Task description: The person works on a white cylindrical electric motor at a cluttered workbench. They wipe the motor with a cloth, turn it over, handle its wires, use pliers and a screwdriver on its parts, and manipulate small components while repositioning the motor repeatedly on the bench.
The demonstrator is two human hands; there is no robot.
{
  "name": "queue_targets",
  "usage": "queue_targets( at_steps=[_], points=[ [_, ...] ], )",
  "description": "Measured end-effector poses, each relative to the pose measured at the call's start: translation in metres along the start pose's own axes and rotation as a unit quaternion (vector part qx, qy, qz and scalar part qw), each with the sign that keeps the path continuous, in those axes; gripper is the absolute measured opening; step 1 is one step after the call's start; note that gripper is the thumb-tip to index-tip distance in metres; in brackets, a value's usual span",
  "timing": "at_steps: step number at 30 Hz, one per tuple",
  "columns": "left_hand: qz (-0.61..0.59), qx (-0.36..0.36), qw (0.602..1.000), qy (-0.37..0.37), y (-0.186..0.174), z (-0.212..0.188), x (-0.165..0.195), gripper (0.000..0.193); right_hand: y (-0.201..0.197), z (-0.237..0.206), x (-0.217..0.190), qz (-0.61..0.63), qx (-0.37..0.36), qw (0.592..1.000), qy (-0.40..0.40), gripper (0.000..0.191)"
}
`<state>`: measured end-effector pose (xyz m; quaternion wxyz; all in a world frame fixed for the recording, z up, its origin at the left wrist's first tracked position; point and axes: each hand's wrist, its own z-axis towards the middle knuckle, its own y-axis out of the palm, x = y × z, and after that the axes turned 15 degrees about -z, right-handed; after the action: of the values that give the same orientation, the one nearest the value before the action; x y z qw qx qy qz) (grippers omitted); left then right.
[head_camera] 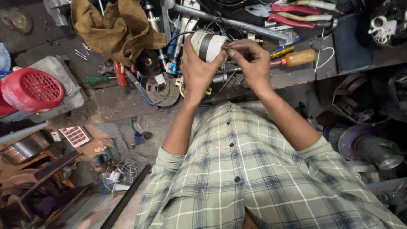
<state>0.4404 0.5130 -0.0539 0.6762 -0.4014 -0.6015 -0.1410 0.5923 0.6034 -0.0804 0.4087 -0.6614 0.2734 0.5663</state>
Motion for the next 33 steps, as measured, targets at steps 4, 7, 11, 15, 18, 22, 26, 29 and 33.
queue_targets(
  at_steps=[4,7,11,15,18,22,26,29,33],
  points=[
    [-0.009,0.001,1.000,-0.002,-0.001,0.001,0.004,0.093,-0.002,0.004,-0.011,0.005,0.001,1.000,-0.015,0.012],
    [-0.009,-0.001,1.000,0.013,-0.002,0.001,0.007,0.096,-0.003,0.003,-0.017,-0.040,0.009,0.998,-0.057,0.012],
    [-0.023,-0.003,1.000,0.009,-0.003,0.000,0.008,0.097,-0.004,0.000,-0.025,-0.190,0.054,0.966,-0.164,0.014],
    [-0.021,-0.005,1.000,0.004,-0.002,-0.001,0.008,0.100,-0.006,-0.003,-0.031,-0.258,0.070,0.934,-0.237,0.014],
    [-0.006,0.002,1.000,0.008,-0.001,-0.001,0.008,0.098,-0.006,-0.004,-0.031,-0.260,0.059,0.933,-0.242,0.013],
    [-0.017,-0.003,1.000,0.005,-0.001,-0.001,0.008,0.098,-0.002,-0.002,-0.022,-0.103,0.025,0.988,-0.110,0.010],
    [-0.038,-0.024,0.999,-0.013,-0.002,0.000,0.008,0.099,-0.004,0.004,-0.014,-0.117,0.025,0.981,-0.153,0.009],
    [-0.026,-0.039,0.999,0.013,-0.005,0.001,0.006,0.104,-0.011,0.006,-0.015,-0.196,0.023,0.961,-0.194,0.010],
    [-0.028,-0.087,0.995,0.030,-0.011,-0.001,0.000,0.116,-0.016,0.008,-0.026,-0.226,-0.003,0.955,-0.190,0.018]
  ],
)
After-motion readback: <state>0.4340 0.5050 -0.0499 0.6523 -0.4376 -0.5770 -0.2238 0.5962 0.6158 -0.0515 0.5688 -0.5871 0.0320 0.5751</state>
